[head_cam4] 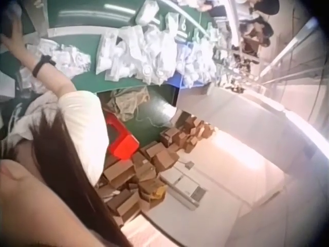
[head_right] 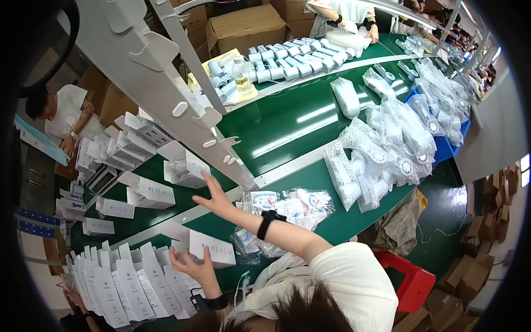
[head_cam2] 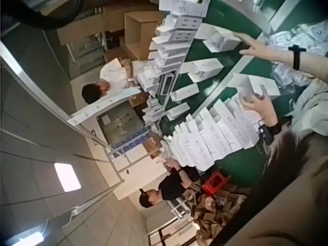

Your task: The person packages handheld devices by hand, placing a bubble-wrapped object and a small plastic bag of accessories into a white cardboard box. They then set the box on the assembly line and repeat the process for the next item.

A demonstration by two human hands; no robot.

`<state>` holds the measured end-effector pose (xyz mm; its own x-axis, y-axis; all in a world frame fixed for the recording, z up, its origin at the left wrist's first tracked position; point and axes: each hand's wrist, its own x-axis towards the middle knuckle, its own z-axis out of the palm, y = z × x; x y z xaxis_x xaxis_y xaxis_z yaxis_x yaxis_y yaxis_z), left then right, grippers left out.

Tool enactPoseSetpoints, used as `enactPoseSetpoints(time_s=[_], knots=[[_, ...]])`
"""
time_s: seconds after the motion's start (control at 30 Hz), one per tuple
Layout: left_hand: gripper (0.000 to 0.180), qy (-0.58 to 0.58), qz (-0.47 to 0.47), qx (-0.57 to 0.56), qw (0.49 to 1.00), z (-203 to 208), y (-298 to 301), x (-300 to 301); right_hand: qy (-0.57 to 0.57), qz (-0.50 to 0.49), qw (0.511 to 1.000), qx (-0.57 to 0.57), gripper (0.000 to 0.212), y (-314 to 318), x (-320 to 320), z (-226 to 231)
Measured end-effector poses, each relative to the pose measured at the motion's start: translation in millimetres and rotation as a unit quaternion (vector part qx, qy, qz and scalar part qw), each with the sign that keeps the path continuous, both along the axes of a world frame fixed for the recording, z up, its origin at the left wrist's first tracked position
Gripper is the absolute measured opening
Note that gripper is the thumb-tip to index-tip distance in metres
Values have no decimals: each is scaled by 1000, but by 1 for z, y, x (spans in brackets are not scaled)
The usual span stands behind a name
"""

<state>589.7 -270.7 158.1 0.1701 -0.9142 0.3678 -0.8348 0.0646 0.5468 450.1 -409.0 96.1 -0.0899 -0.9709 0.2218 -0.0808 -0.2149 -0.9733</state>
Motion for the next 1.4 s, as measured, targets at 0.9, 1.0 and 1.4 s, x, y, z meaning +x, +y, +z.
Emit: enactPoseSetpoints(time_s=[0.9,1.0,1.4], knots=[[68,167,-273,14,947,-15,-45,-72,514,-86,848,96,47,114,-304,-1],[75,235,-249,14,940,-21,-46,-77,162,-247,955,5,47,121,-276,44],[74,162,-233,-46,958,-2,-33,-91,136,-84,954,-252,40,77,-78,128]])
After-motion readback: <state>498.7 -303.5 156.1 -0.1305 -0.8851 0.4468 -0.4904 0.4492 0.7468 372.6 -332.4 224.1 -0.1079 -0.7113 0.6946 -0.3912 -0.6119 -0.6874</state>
